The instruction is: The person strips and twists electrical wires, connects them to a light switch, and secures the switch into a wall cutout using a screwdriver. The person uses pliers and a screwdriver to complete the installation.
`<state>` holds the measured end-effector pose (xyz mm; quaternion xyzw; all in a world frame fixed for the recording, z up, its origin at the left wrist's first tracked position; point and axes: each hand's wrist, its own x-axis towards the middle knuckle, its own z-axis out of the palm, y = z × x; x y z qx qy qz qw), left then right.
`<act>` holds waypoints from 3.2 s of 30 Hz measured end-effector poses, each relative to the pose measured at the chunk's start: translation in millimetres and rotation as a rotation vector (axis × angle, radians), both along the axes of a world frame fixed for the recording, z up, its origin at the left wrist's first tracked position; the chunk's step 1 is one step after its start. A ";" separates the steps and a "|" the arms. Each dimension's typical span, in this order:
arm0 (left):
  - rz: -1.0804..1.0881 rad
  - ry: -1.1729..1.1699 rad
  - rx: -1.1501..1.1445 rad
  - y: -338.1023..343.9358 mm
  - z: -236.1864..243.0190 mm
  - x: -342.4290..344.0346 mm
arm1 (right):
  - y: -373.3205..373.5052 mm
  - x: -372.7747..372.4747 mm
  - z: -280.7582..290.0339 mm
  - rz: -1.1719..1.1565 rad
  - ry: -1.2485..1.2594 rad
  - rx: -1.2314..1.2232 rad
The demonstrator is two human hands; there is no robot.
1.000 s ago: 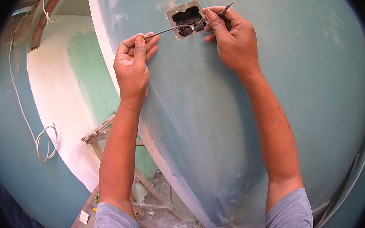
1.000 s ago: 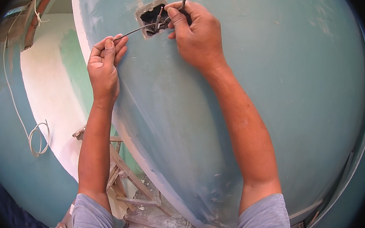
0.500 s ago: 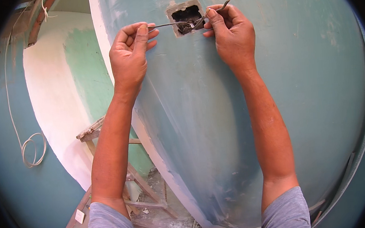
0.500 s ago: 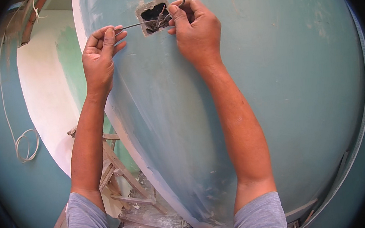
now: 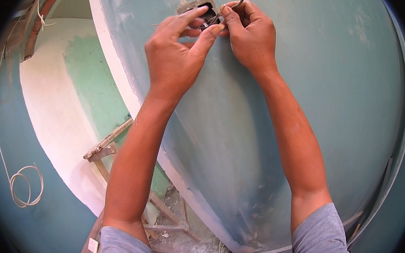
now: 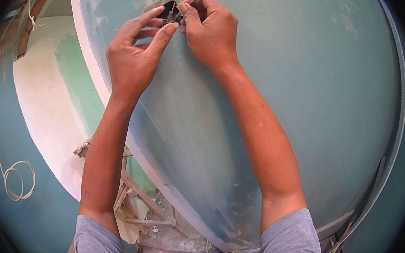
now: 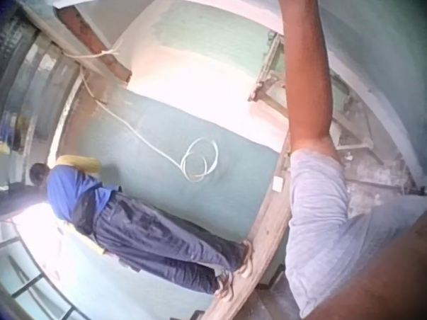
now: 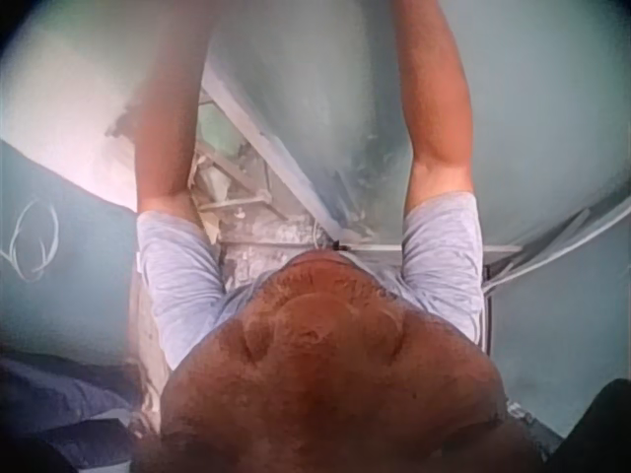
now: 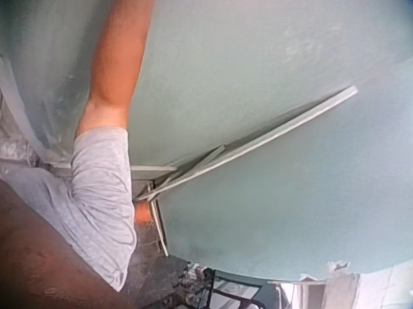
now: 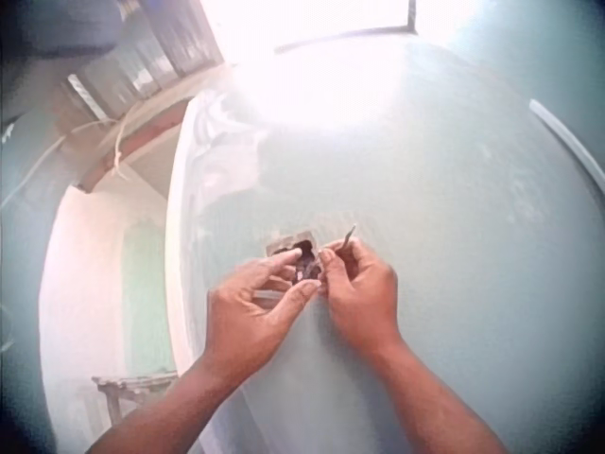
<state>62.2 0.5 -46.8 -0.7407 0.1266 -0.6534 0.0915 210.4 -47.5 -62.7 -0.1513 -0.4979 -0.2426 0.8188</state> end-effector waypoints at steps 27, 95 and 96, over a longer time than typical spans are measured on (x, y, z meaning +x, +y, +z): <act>-0.486 0.113 -0.273 58.6 -35.4 -11.8 | 0.3 -1.0 -1.3 -0.069 0.032 -0.016; -0.129 0.557 -0.713 36.6 8.1 -29.6 | 1.3 -16.4 8.4 -0.413 -0.013 0.054; -0.125 0.551 -0.704 35.8 7.8 -29.6 | 1.7 -14.9 8.6 -0.374 -0.022 0.050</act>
